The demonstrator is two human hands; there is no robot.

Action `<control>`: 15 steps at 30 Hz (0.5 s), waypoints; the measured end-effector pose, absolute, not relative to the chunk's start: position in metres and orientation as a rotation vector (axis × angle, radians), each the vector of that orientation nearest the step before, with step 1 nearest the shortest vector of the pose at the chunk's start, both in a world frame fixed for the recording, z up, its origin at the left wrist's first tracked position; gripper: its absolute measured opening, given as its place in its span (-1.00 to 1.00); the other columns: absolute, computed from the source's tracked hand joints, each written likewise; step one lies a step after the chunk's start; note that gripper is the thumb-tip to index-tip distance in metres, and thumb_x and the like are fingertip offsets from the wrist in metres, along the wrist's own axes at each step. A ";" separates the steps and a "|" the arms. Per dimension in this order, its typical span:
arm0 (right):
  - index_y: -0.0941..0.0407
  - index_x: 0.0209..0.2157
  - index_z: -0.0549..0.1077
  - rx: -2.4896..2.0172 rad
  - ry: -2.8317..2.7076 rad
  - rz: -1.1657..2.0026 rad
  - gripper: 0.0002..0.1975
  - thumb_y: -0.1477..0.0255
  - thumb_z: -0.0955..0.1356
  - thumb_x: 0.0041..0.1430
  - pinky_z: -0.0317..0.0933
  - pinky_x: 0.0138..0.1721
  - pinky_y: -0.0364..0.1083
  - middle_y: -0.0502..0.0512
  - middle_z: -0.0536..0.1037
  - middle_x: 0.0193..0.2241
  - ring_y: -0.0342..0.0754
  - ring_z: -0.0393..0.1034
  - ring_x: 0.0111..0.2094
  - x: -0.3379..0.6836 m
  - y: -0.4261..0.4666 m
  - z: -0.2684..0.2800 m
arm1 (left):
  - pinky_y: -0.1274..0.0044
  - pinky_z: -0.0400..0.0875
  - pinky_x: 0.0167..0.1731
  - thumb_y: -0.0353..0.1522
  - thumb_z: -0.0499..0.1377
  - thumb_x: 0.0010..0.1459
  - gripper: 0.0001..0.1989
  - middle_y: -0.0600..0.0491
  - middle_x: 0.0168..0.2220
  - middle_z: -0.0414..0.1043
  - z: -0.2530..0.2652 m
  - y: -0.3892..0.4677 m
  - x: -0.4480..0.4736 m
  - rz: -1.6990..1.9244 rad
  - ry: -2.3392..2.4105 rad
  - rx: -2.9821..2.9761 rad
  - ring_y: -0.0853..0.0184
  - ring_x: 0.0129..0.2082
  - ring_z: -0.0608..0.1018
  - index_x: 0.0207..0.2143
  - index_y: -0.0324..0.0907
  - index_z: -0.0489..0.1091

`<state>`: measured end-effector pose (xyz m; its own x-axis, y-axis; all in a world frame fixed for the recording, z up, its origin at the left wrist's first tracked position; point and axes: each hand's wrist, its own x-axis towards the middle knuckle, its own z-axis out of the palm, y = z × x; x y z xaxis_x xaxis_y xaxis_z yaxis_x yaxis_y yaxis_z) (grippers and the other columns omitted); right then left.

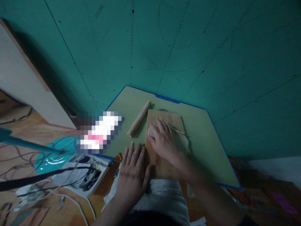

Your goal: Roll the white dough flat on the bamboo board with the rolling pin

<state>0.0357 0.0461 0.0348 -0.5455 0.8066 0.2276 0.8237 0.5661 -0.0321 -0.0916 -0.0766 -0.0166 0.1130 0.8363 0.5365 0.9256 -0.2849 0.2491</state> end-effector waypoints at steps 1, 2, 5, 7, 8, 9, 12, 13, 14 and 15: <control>0.24 0.22 0.34 -1.370 -2.576 -0.133 -0.54 0.38 0.30 0.34 -0.08 0.33 0.28 0.46 0.24 0.29 0.25 0.04 0.35 0.035 0.047 0.035 | 0.02 0.27 0.22 -0.31 0.04 0.34 -0.51 -0.31 0.28 0.26 -0.016 -0.078 -0.092 -0.908 -1.793 -2.224 -0.09 0.39 0.11 0.24 -0.36 0.23; 0.23 0.22 0.33 -1.366 -2.570 -0.144 -0.55 0.41 0.29 0.35 -0.09 0.33 0.28 0.45 0.24 0.30 0.24 0.03 0.35 0.035 0.047 0.035 | 0.02 0.28 0.21 -0.31 0.03 0.34 -0.52 -0.31 0.29 0.25 -0.016 -0.079 -0.092 -0.910 -1.811 -2.215 -0.09 0.39 0.11 0.24 -0.34 0.24; 0.23 0.22 0.33 -1.329 -2.572 -0.116 -0.55 0.40 0.27 0.36 -0.07 0.33 0.25 0.44 0.26 0.28 0.24 0.05 0.34 0.033 0.047 0.035 | -0.01 0.28 0.20 -0.27 0.04 0.34 -0.53 -0.30 0.29 0.25 -0.017 -0.085 -0.093 -0.919 -1.867 -2.203 -0.10 0.39 0.11 0.23 -0.30 0.24; 0.24 0.21 0.35 -1.331 -2.579 -0.100 -0.55 0.38 0.30 0.34 -0.05 0.32 0.25 0.46 0.29 0.26 0.26 0.08 0.33 0.033 0.049 0.035 | -0.04 0.27 0.19 -0.24 0.05 0.34 -0.51 -0.31 0.29 0.25 -0.018 -0.091 -0.095 -0.914 -1.888 -2.223 -0.11 0.39 0.12 0.24 -0.30 0.23; 0.25 0.20 0.35 -1.343 -2.578 -0.108 -0.55 0.38 0.31 0.33 -0.04 0.31 0.27 0.46 0.29 0.25 0.27 0.10 0.32 0.034 0.051 0.036 | -0.05 0.27 0.19 -0.24 0.06 0.34 -0.51 -0.31 0.29 0.25 -0.018 -0.094 -0.096 -0.914 -1.889 -2.236 -0.11 0.39 0.12 0.23 -0.30 0.23; 0.25 0.20 0.35 -1.362 -2.569 -0.126 -0.54 0.40 0.32 0.32 -0.05 0.31 0.28 0.47 0.29 0.25 0.28 0.10 0.31 0.035 0.053 0.037 | -0.05 0.28 0.19 -0.23 0.07 0.33 -0.51 -0.31 0.29 0.25 -0.019 -0.097 -0.098 -0.916 -1.887 -2.245 -0.11 0.39 0.12 0.22 -0.29 0.23; 0.24 0.20 0.35 -1.400 -2.507 -0.159 -0.55 0.41 0.30 0.33 -0.03 0.29 0.29 0.45 0.31 0.24 0.27 0.14 0.29 0.038 0.057 0.039 | 0.00 0.31 0.18 -0.25 0.07 0.33 -0.53 -0.28 0.28 0.27 -0.017 -0.103 -0.100 -0.939 -1.873 -2.251 -0.08 0.38 0.14 0.21 -0.27 0.25; 0.23 0.20 0.35 -1.396 -2.498 -0.147 -0.56 0.39 0.29 0.34 0.00 0.28 0.28 0.44 0.32 0.23 0.26 0.16 0.27 0.038 0.057 0.038 | 0.03 0.33 0.18 -0.26 0.07 0.33 -0.53 -0.27 0.27 0.29 -0.015 -0.103 -0.100 -0.942 -1.864 -2.260 -0.06 0.38 0.16 0.22 -0.27 0.24; 0.22 0.19 0.36 -1.385 -2.502 -0.128 -0.57 0.37 0.28 0.35 0.04 0.26 0.26 0.43 0.33 0.22 0.25 0.18 0.25 0.037 0.057 0.037 | 0.06 0.34 0.18 -0.27 0.05 0.33 -0.52 -0.26 0.26 0.31 -0.014 -0.102 -0.099 -0.941 -1.853 -2.272 -0.03 0.37 0.19 0.24 -0.29 0.22; 0.21 0.18 0.37 -1.369 -2.521 -0.105 -0.58 0.35 0.27 0.36 0.06 0.25 0.24 0.42 0.34 0.21 0.25 0.20 0.24 0.036 0.056 0.036 | 0.09 0.34 0.18 -0.26 0.04 0.34 -0.50 -0.26 0.25 0.33 -0.012 -0.101 -0.098 -0.936 -1.839 -2.285 -0.01 0.36 0.22 0.25 -0.31 0.19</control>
